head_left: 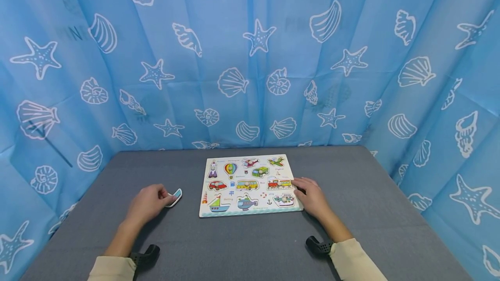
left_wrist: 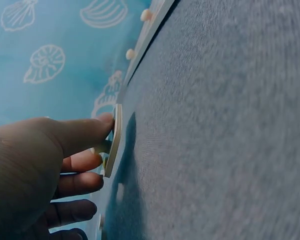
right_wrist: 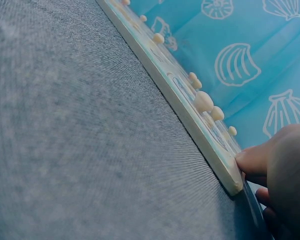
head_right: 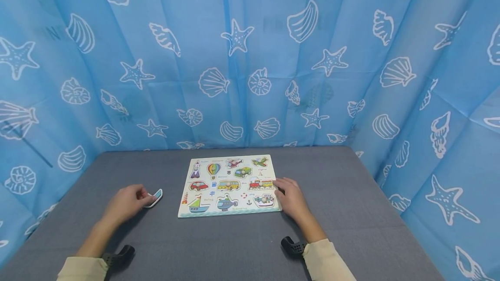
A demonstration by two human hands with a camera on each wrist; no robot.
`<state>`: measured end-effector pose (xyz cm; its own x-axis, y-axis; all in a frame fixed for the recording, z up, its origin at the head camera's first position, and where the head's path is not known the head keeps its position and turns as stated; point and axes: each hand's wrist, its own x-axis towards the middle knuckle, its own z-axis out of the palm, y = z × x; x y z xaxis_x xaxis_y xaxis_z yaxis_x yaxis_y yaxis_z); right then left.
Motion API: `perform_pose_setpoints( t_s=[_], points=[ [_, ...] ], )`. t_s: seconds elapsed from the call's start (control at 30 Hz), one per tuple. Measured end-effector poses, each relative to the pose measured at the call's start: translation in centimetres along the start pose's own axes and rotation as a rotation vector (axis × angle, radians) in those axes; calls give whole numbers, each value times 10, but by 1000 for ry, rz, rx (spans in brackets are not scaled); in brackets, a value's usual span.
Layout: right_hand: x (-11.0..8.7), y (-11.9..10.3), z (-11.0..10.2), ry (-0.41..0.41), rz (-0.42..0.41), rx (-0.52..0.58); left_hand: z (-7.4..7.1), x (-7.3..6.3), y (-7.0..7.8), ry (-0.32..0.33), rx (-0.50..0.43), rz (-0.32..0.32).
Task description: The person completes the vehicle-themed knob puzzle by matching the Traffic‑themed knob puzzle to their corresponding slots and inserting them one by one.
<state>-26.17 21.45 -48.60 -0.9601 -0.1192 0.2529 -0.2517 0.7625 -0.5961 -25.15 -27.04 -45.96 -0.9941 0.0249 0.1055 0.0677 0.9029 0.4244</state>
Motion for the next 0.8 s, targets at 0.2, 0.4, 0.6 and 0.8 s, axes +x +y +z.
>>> perform_pose_setpoints(
  t_s=[0.2,0.4,0.6,0.8],
  points=[
    [0,0,0,-12,4,-3,2,1,8,7,-4,2],
    [0,0,0,5,-8,2,4,2,16,19,-36,45],
    [0,1,0,8,-14,13,8,5,26,22,-44,94],
    [0,0,-1,5,-19,4,13,7,38,-14,-63,103]
  ],
)
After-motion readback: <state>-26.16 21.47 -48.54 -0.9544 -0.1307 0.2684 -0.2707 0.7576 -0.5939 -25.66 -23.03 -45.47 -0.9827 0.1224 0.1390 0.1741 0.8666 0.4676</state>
